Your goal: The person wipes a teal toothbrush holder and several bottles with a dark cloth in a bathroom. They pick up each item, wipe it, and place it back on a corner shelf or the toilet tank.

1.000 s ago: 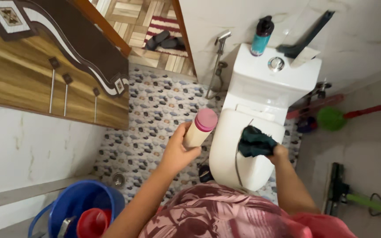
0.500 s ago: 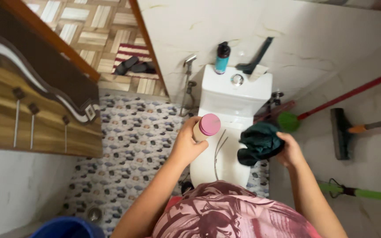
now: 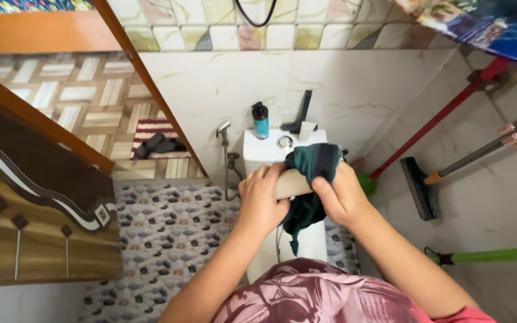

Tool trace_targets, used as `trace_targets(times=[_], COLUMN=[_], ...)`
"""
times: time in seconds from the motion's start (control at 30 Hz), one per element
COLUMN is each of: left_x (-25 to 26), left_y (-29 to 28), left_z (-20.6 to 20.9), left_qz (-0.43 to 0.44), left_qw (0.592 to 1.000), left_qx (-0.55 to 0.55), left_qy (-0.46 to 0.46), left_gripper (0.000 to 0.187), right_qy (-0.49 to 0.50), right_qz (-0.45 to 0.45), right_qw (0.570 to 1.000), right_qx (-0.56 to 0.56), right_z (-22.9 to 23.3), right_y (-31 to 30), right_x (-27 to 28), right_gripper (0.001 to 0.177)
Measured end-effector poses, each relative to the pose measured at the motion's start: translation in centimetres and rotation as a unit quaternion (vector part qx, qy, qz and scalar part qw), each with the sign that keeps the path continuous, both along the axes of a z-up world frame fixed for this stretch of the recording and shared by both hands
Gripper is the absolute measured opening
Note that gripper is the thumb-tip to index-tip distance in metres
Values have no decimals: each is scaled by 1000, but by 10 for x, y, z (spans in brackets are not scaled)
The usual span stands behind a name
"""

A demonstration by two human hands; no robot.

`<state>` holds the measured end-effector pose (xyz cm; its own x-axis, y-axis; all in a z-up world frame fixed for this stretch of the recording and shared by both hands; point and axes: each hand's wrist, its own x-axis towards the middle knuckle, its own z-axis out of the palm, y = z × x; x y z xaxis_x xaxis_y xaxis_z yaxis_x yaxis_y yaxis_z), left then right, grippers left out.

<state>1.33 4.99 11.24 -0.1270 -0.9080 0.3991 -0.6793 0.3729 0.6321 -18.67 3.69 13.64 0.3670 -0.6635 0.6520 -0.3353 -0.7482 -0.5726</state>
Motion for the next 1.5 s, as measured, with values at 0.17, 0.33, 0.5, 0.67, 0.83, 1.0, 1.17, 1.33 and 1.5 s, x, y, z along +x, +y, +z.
trace_targets(times=[0.17,0.33,0.5,0.67,0.83,1.0,1.17,1.33,1.5], left_x=[-7,-5,5,15,7,6,3,-3,0], left_y=[3,7,6,2,3,4,3,7,8], left_z=[13,17,13,10,8,17,20,15,12], left_qz=[43,59,35,14,7,-37,-6,24,-9], left_qw=[998,994,995,993,995,987,993,993,986], left_qx=[-34,-68,-91,-51,-4,80,73,86,96], left_qy=[-26,-68,6,103,95,133,88,77,134], left_gripper=[58,56,55,54,57,51,56,57,59], right_qy=[-77,-162,-387,-428,-173,-13,-102,-193,-195], right_qz=[-14,2,-93,71,61,27,-134,-169,-115], right_qw=[984,934,781,819,969,1000,984,965,973], right_qx=[161,320,482,375,163,-1,-51,-56,51], right_z=[32,16,-15,-33,-21,5,9,7,-1], right_y=[-8,-34,-70,-41,-10,-21,-6,7,0], right_x=[11,7,-9,-33,-21,0,20,26,7], right_gripper=[35,42,43,35,37,29,31,27,28])
